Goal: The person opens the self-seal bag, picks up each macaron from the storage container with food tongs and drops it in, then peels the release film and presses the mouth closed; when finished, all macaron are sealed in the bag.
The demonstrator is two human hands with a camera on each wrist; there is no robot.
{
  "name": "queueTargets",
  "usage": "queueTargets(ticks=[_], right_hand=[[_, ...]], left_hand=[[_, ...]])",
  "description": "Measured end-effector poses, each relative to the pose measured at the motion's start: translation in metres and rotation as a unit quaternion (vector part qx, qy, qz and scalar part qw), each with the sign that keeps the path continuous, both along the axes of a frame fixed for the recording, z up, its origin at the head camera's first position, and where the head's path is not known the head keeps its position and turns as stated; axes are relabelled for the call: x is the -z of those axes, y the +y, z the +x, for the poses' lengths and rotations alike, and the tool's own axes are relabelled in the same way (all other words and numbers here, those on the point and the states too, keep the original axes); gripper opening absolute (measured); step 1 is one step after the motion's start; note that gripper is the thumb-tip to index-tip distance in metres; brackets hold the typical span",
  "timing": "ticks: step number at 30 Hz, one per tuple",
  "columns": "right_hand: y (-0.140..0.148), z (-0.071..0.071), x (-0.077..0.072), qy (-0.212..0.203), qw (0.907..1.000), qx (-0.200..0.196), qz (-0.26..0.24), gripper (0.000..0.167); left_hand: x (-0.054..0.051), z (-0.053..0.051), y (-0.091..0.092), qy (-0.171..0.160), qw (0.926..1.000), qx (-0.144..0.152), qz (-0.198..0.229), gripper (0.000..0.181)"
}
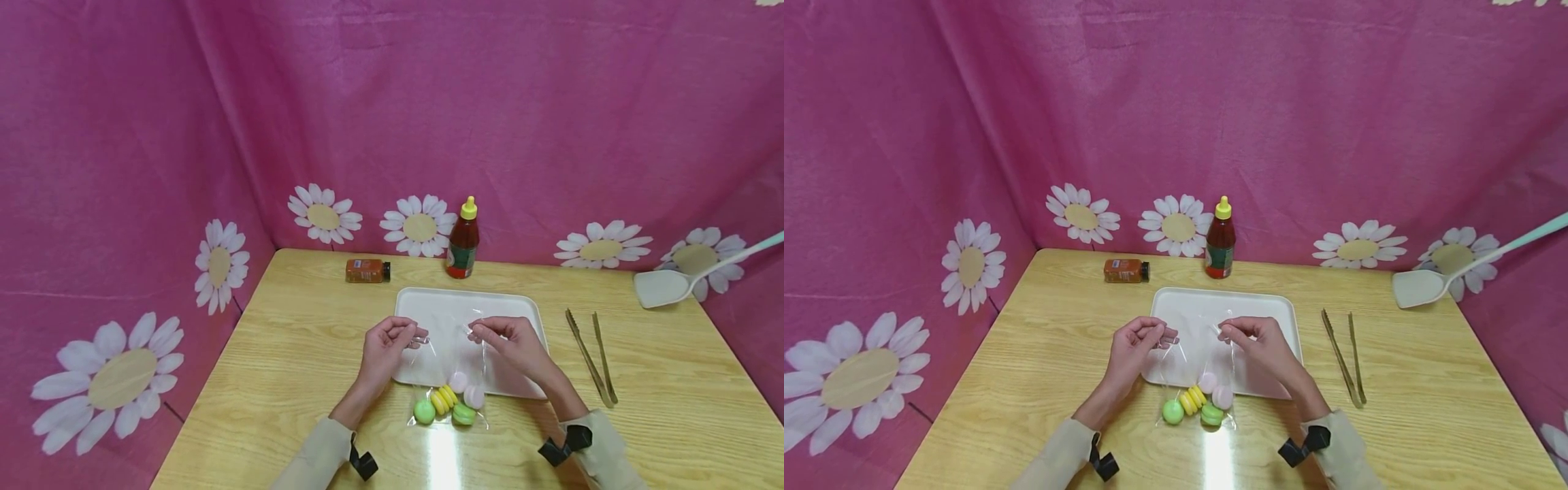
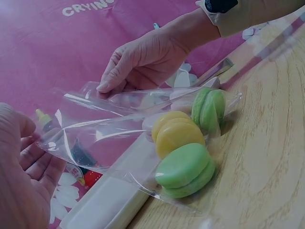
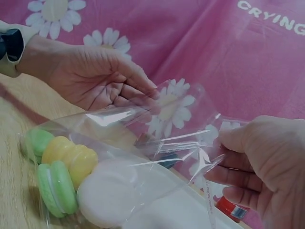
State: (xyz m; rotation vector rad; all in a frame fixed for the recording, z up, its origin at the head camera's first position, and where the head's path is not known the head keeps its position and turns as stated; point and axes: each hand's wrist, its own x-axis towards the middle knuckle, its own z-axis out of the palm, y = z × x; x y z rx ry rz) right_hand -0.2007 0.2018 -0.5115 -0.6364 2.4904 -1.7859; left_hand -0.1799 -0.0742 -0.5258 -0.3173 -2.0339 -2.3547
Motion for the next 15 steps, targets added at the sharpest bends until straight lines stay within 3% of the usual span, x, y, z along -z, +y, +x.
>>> queueTargets(ticks=[11,15], right_hand=[[0.005,0.008,-0.001,0.045,0.9984,0.022,-0.026,0.015],[0.008,0.012,-0.001,0.06,0.9969,0.034,-0.036,0.014]], left_hand=[[-0.003,-0.003,-0.003,0.023,0.9992,-0.014,-0.031,0.018],[-0.005,-0.005,-0.005,0.018,0.9996,-0.011,-0.022,0.016]])
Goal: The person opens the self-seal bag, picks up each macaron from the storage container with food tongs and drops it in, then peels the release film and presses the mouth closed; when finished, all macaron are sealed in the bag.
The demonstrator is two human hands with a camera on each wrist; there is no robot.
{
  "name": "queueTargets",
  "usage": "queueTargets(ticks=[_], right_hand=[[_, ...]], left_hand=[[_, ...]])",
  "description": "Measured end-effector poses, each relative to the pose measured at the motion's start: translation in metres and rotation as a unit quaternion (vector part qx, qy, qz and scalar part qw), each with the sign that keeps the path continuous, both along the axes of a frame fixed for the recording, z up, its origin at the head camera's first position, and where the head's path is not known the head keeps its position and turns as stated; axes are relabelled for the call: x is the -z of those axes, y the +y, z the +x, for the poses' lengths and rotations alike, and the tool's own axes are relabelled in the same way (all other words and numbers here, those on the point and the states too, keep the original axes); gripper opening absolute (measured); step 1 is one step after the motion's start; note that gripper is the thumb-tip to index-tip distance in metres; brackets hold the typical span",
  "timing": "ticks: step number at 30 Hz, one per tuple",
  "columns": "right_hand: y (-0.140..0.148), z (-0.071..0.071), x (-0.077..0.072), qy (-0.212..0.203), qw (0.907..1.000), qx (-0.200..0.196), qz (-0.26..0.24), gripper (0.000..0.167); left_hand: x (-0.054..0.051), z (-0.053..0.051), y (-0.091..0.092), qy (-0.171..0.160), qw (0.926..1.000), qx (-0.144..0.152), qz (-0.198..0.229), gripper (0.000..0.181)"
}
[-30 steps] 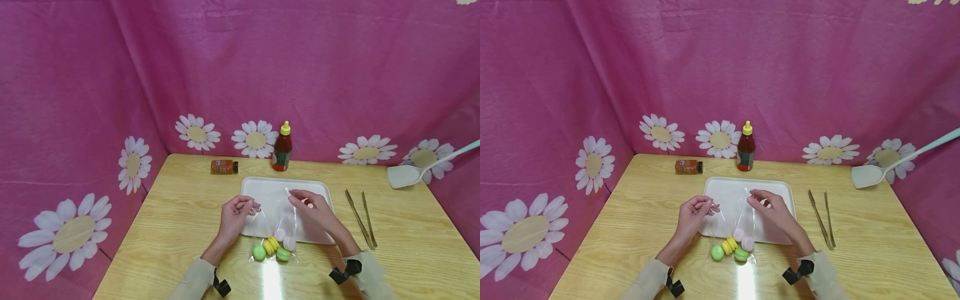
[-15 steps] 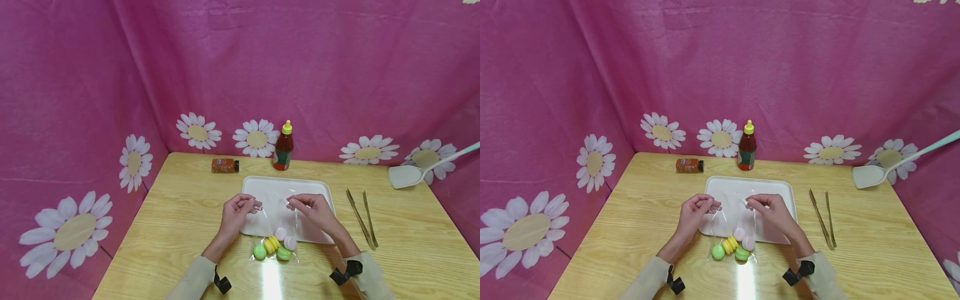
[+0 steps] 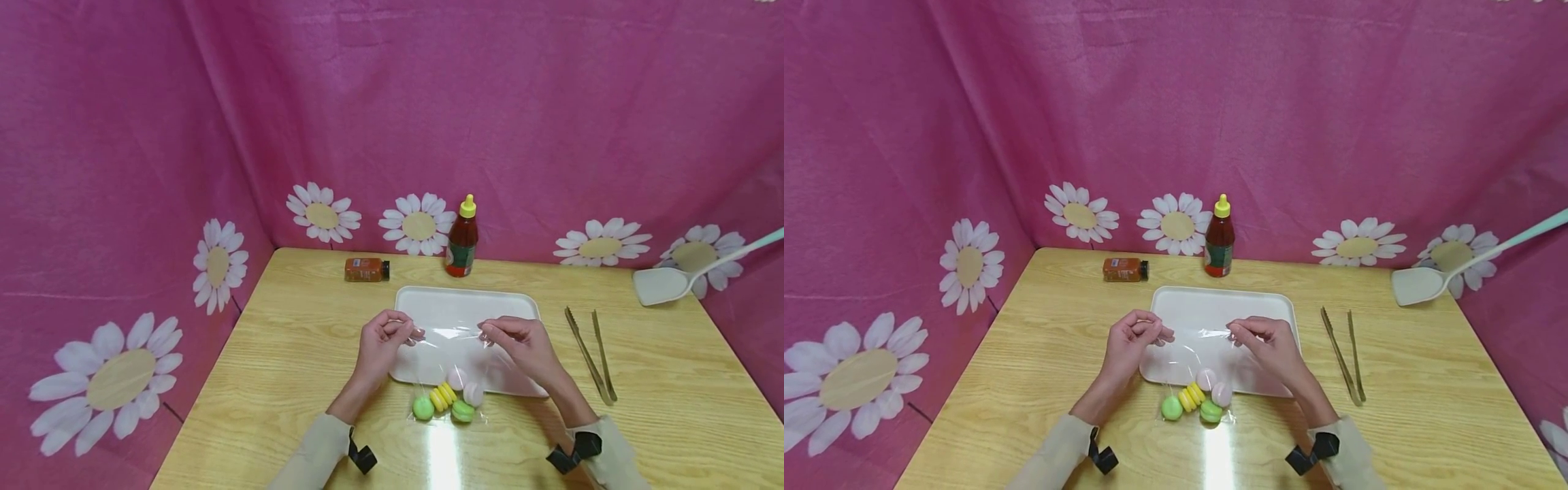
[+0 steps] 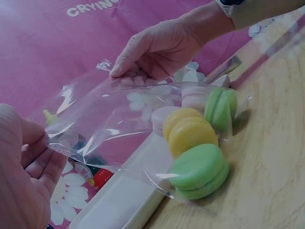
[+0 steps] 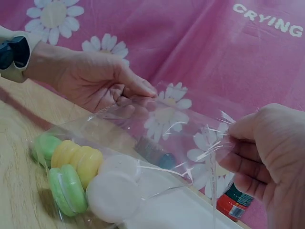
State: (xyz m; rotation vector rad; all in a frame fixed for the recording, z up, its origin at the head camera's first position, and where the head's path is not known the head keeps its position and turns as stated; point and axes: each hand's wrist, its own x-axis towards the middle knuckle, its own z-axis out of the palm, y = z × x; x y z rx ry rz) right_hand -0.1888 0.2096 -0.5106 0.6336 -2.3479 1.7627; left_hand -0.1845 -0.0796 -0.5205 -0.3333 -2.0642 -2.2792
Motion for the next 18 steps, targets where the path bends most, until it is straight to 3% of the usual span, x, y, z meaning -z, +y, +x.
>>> queueTargets(ticks=[11,18], right_hand=[[0.006,0.004,-0.003,-0.025,0.9986,-0.033,-0.033,0.018],[0.012,0.002,-0.004,-0.014,0.9972,-0.06,-0.044,0.016]], left_hand=[[-0.003,-0.004,0.0,0.004,0.999,0.024,0.037,0.015],[-0.007,-0.007,-0.005,0.037,0.9964,0.073,0.026,0.016]])
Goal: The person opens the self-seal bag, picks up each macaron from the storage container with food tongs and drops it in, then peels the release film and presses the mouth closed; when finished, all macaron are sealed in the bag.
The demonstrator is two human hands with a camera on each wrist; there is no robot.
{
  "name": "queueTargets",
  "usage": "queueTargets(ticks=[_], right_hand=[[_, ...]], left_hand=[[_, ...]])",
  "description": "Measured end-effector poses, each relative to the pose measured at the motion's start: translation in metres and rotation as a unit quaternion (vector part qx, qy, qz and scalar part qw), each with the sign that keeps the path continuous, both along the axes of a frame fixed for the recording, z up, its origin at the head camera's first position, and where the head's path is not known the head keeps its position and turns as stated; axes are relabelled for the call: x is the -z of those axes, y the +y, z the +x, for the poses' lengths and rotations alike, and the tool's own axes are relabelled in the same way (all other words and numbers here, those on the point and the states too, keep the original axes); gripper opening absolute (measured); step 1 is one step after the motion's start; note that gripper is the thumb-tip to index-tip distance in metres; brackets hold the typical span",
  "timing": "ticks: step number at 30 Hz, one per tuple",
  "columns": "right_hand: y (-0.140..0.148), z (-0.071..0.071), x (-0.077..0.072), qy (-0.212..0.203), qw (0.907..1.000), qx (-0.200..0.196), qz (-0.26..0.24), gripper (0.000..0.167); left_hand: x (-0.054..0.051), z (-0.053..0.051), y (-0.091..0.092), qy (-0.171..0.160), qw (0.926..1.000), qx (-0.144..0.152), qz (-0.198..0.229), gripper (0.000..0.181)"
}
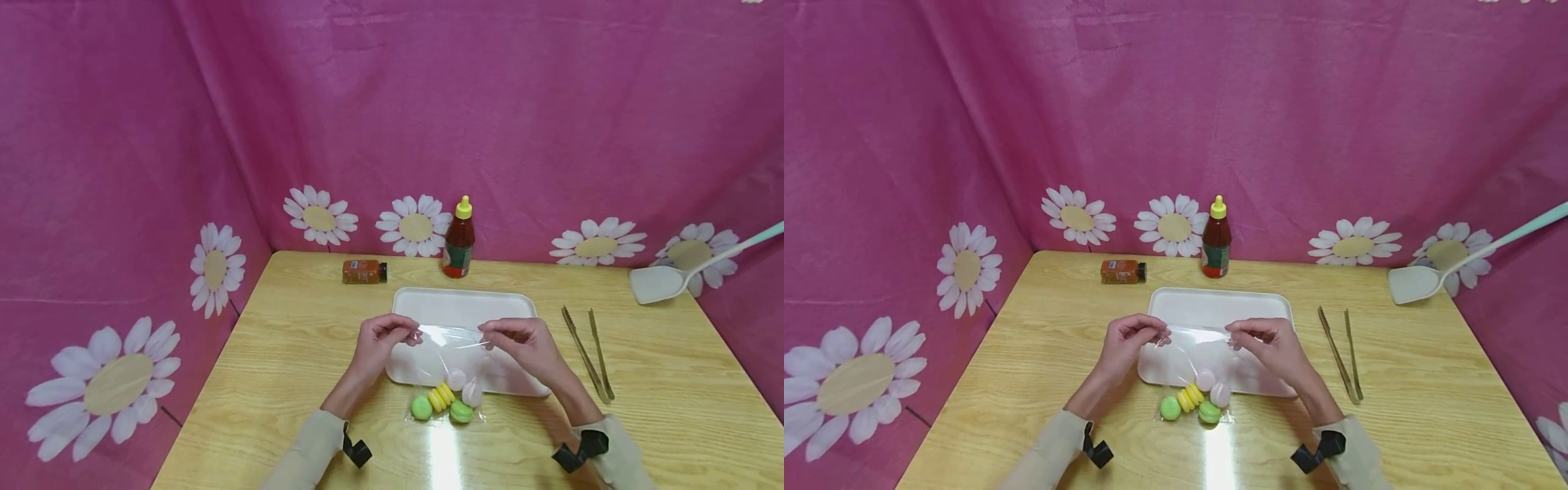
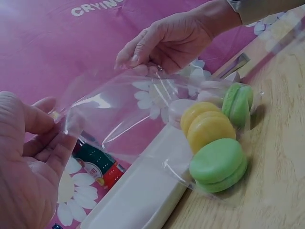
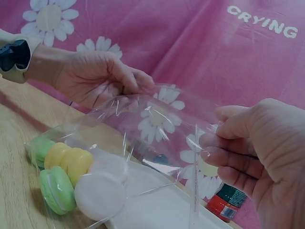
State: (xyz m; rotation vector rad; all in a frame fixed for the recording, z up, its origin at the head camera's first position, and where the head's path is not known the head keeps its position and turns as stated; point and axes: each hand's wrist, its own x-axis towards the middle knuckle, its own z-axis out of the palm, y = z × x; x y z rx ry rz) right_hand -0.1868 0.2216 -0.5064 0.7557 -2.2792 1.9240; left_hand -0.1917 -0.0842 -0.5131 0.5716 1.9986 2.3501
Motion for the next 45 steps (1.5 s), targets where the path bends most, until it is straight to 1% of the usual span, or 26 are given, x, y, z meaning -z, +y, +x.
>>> queueTargets(ticks=[2,4,8,11,15,19,22,24,26,28,30,33,36,38,40,42,45], right_hand=[[0.002,0.0,0.0,0.005,0.9999,-0.013,-0.008,0.014],[0.003,0.0,0.0,0.008,0.9995,-0.026,-0.015,0.013],[0.003,0.001,-0.001,0.007,0.999,-0.043,-0.014,0.013],[0.003,0.002,-0.003,0.01,0.999,-0.045,-0.004,0.015],[0.003,0.004,-0.007,0.028,0.999,-0.027,0.023,0.018],[0.002,0.005,-0.012,0.041,0.9971,-0.002,0.063,0.012],[0.0,0.005,-0.015,0.051,0.995,0.004,0.085,0.014],[-0.001,0.005,-0.016,0.068,0.993,0.01,0.096,0.017],[-0.001,0.006,-0.017,0.086,0.9907,0.019,0.103,0.019],[-0.001,0.006,-0.017,0.096,0.9896,0.026,0.105,0.022],[0.0,0.007,-0.018,0.091,0.9905,0.028,0.099,0.025],[0.001,0.006,-0.018,0.068,0.9929,0.023,0.095,0.027],[0.003,0.006,-0.017,0.043,0.9922,0.019,0.115,0.027],[0.003,0.005,-0.016,0.031,0.9899,0.013,0.138,0.029],[0.001,0.004,-0.016,0.032,0.9863,0.004,0.162,0.034],[-0.003,0.003,-0.019,0.047,0.9815,-0.004,0.185,0.038],[-0.011,-0.002,-0.027,0.092,0.9725,-0.012,0.213,0.038]], left_hand=[[0.0,0.0,-0.001,0.005,1.0,0.006,-0.005,0.016],[-0.002,0.0,-0.001,0.002,1.0,0.008,-0.005,0.018],[-0.004,0.0,0.001,-0.003,0.9999,-0.002,-0.014,0.018],[-0.005,0.001,0.001,0.01,0.9994,-0.008,-0.033,0.018],[-0.009,0.004,0.0,0.03,0.9978,-0.011,-0.058,0.014],[-0.01,0.006,0.001,0.028,0.9946,-0.037,-0.093,0.015],[-0.007,0.007,0.002,0.022,0.9917,-0.061,-0.11,0.016],[-0.005,0.007,0.003,0.025,0.9913,-0.073,-0.106,0.015],[-0.004,0.007,0.005,0.031,0.9913,-0.086,-0.095,0.019],[-0.003,0.006,0.008,0.032,0.9906,-0.101,-0.086,0.021],[-0.003,0.007,0.01,0.027,0.9898,-0.114,-0.082,0.02],[-0.004,0.009,0.012,0.021,0.986,-0.133,-0.099,0.01],[-0.005,0.01,0.014,0.029,0.9848,-0.136,-0.104,0.009],[-0.005,0.011,0.015,0.038,0.9843,-0.136,-0.106,0.009],[-0.005,0.011,0.016,0.045,0.9842,-0.132,-0.109,0.009],[-0.006,0.011,0.017,0.052,0.9822,-0.132,-0.123,0.008],[-0.007,0.012,0.017,0.06,0.9791,-0.132,-0.142,0.008]])
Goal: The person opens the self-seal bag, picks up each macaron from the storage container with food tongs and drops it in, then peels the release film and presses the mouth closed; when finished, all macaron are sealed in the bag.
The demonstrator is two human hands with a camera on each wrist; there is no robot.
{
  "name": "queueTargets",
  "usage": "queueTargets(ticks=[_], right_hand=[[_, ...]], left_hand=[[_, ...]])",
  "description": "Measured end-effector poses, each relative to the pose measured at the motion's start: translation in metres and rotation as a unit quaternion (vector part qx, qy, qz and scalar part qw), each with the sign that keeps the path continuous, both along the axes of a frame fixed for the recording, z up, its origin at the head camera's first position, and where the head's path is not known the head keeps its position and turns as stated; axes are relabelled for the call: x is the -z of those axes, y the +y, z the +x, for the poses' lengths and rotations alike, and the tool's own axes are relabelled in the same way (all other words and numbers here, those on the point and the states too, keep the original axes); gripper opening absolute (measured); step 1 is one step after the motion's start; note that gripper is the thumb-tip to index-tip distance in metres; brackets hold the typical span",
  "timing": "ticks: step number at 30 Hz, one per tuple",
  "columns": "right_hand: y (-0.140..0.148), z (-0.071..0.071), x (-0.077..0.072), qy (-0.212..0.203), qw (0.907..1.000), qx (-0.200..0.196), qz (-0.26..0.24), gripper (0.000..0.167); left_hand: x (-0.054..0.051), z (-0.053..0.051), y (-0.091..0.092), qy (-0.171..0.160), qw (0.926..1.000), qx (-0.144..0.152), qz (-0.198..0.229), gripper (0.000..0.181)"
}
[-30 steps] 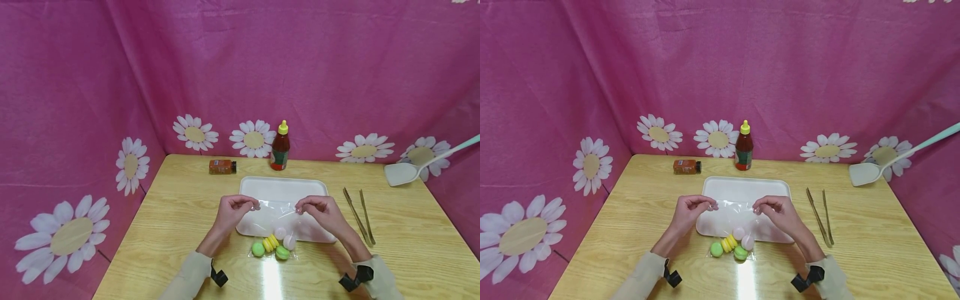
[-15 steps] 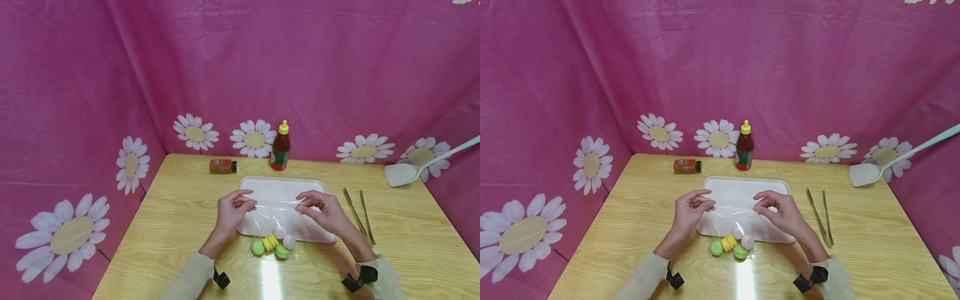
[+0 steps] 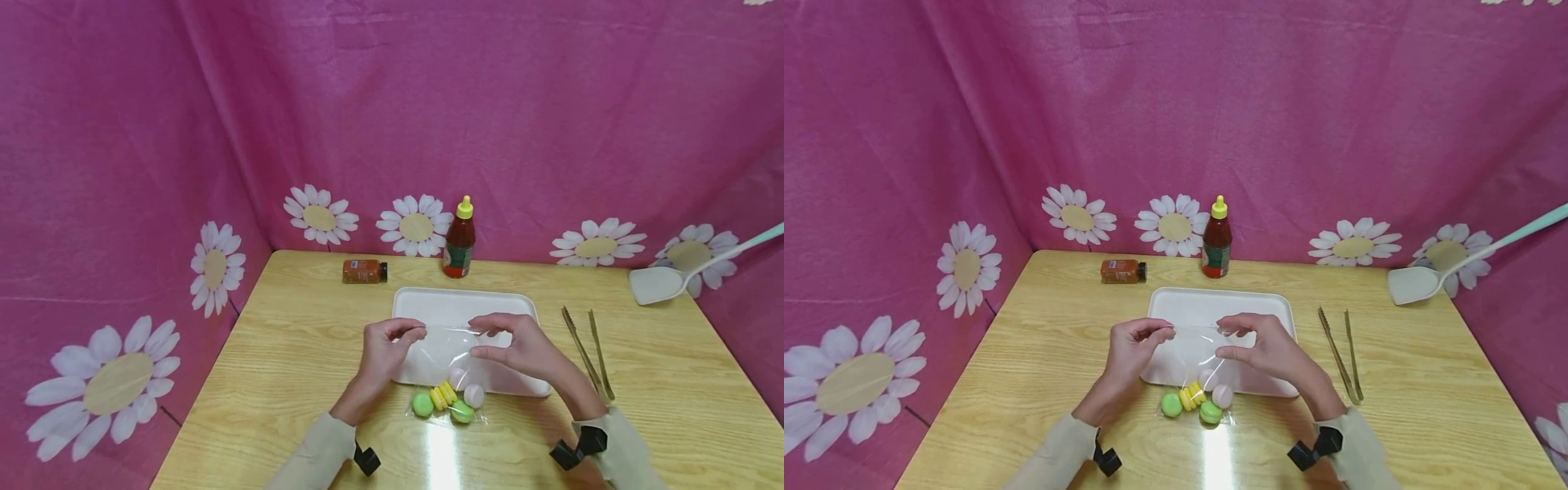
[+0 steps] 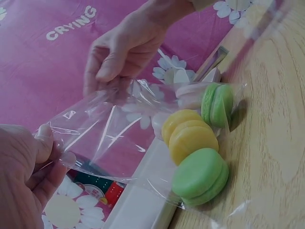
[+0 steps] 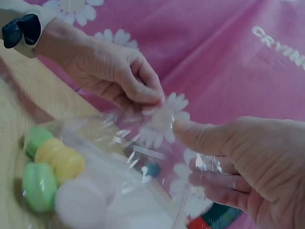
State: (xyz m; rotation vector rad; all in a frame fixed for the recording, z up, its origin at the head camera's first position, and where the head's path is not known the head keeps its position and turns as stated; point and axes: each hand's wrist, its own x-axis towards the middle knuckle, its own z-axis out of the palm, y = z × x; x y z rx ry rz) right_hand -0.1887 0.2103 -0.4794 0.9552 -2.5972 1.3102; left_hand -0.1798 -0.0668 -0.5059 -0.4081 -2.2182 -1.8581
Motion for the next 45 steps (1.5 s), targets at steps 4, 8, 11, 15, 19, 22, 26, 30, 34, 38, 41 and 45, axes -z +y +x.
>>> queueTargets(ticks=[4,8,11,15,19,22,26,30,34,38,41,45], right_hand=[[-0.016,-0.007,-0.016,0.033,0.9988,-0.023,0.026,0.033],[-0.035,-0.012,-0.027,0.014,0.9977,-0.05,0.043,0.029],[-0.049,-0.016,-0.03,-0.004,0.9965,-0.063,0.054,0.025],[-0.061,-0.02,-0.027,-0.016,0.9951,-0.084,0.049,0.015],[-0.062,-0.022,-0.023,-0.023,0.9953,-0.092,0.019,0.012],[-0.061,-0.022,-0.022,-0.038,0.9954,-0.087,-0.002,0.011],[-0.059,-0.022,-0.022,-0.057,0.9948,-0.084,-0.013,0.009],[-0.059,-0.022,-0.023,-0.068,0.9942,-0.081,-0.019,0.008],[-0.059,-0.021,-0.023,-0.067,0.9946,-0.077,-0.018,0.008],[-0.061,-0.022,-0.022,-0.054,0.9957,-0.075,-0.009,0.007],[-0.063,-0.022,-0.022,-0.046,0.9961,-0.076,-0.001,0.008],[-0.065,-0.02,-0.024,-0.044,0.9956,-0.081,0.014,0.009]], left_hand=[[-0.002,0.0,0.0,0.012,0.9998,0.005,-0.014,0.007],[-0.002,0.0,-0.001,0.045,0.9985,0.004,-0.031,0.006],[-0.001,-0.001,-0.001,0.074,0.9967,0.0,-0.033,0.004],[0.0,-0.002,-0.001,0.088,0.9956,0.01,-0.03,0.005],[0.001,-0.002,0.0,0.072,0.9962,0.042,-0.026,0.004],[0.002,-0.002,0.001,0.05,0.9965,0.064,-0.024,0.005],[0.001,-0.001,0.0,0.032,0.9958,0.082,-0.025,0.009],[0.0,-0.002,-0.002,0.023,0.9954,0.087,-0.031,0.011],[0.0,-0.002,-0.005,0.023,0.9963,0.062,-0.054,0.014],[-0.002,-0.002,-0.009,0.043,0.9961,0.038,-0.066,0.011],[-0.003,-0.002,-0.011,0.051,0.9958,0.038,-0.067,0.007],[-0.003,-0.002,-0.012,0.039,0.9958,0.043,-0.07,0.007]])
